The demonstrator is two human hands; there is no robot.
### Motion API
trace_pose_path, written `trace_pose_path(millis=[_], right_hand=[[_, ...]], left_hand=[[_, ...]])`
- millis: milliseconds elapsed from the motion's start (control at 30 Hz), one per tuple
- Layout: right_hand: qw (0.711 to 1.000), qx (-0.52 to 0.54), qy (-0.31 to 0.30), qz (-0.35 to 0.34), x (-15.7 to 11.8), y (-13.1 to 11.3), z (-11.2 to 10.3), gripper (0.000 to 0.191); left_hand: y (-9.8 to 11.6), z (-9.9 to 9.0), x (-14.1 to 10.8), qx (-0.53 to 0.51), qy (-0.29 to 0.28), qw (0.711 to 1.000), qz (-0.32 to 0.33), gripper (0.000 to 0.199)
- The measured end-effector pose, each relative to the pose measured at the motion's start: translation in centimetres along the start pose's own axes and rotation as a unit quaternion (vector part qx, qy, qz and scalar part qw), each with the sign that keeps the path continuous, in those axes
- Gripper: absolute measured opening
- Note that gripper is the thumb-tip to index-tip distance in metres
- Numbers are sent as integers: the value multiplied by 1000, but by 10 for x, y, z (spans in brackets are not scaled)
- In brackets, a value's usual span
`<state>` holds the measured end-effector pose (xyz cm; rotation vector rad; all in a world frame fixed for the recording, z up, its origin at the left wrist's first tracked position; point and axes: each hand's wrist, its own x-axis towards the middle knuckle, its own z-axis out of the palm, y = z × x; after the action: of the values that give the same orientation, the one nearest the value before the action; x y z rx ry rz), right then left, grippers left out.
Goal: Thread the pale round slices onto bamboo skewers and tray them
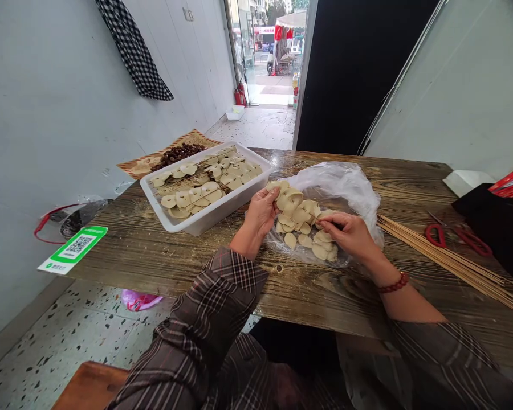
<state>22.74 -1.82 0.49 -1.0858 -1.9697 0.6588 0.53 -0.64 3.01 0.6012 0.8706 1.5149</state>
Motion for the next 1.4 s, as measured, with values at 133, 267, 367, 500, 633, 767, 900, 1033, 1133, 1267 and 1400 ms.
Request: trace_pose_path(millis=[133, 267, 367, 500, 633, 767, 900, 1033, 1133, 1267, 1400], right_hand=[[1000, 0, -2, -2, -1, 0, 1, 25], [1000, 4, 2, -4, -1, 0, 2, 25], [1000, 21, 3, 13, 0, 0, 2, 26], [997, 59, -9, 48, 1, -2, -1, 29], [993, 87, -28, 77, 2, -3, -3, 31], [989, 106, -35, 95, 1, -2, -2, 32], [986, 118, -54, 104, 0, -2, -1, 32], [973, 163, -54, 153, 0, -5, -2, 36], [952, 229, -37, 201, 1, -10, -3, 41], [925, 297, -24, 234, 2, -17, -6, 43], [912, 324, -12, 251, 3, -20, -8, 43]], left_hand=[[-1, 1, -2, 5, -9, 1000, -5, 16], [-3, 0, -1, 3, -13, 1000, -9, 17], [-4, -1, 1, -6, -18, 1000, -9, 13], [-2, 0, 1, -20, -20, 999, -15, 10], [1, 1, 0, -31, -30, 999, -13, 9], [1, 0, 0, -29, -41, 999, -13, 14], [0, 0, 1, -25, -54, 998, -12, 17], [0, 0, 0, -25, -52, 998, -18, 17], [-1, -1, -1, -22, -54, 998, -21, 21], [-5, -1, -3, 11, -115, 992, -50, 26], [-10, -1, -4, 44, -142, 987, -57, 29]])
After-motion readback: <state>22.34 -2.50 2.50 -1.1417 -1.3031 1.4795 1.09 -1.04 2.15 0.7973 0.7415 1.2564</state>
